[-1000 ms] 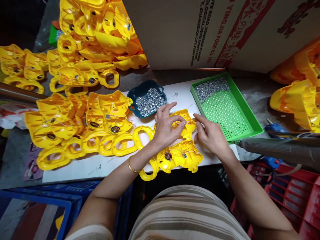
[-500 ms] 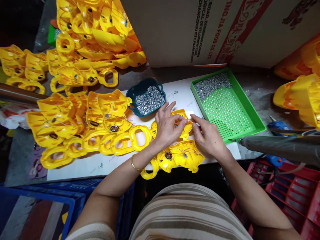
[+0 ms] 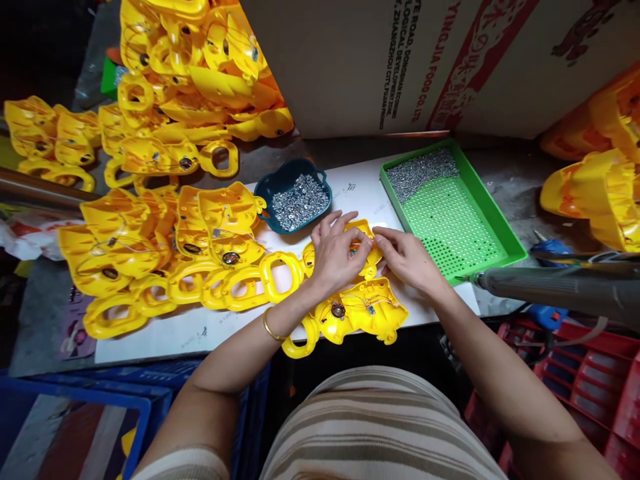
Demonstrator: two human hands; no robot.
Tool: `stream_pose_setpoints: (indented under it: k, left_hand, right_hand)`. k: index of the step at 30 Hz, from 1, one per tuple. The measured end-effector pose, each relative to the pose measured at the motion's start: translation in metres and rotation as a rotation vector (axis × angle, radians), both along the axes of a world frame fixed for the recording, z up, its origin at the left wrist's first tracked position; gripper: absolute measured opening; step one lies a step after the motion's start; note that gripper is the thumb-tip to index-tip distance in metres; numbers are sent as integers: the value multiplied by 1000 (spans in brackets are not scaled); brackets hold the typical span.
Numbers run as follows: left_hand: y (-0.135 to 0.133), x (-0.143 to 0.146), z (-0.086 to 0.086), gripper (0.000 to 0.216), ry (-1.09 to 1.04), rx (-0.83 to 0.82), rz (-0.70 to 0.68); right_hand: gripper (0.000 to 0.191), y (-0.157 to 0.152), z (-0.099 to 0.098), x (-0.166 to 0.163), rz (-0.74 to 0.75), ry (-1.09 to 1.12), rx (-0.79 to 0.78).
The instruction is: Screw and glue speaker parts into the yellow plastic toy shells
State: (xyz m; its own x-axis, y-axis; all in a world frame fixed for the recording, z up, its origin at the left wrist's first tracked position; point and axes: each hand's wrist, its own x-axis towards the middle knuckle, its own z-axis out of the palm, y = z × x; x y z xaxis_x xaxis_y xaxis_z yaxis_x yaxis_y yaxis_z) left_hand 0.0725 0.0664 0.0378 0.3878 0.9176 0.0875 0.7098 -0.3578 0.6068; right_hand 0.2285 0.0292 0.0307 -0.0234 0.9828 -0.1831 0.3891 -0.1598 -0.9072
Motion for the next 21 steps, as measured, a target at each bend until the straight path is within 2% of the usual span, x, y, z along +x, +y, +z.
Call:
stream_pose_setpoints:
  k: [4,8,11,14,18,21]
  left_hand:
    - [0,-3,7,11,-30,-48,0]
    - [-2,-7,19,11,-67,-48,7]
    - [-5,-10,25,10,-91,3,16]
    - [-6,-12,27,8,-123,45,19]
    - [-2,-16,30,5,-171,64,-20]
    - [4,-19,41,4,-182,88,-113]
  right_hand:
    - [32,6,0,-3,11,347,-205]
    - [33,7,11,-6,-7,477,-245]
    - [38,7,17,-9,-38,551,-209]
    - [41,8,18,-11,-50,571,-107]
    - [44,8,20,-10,-37,475,-9]
    - [45,5,29,-6,-36,373,73]
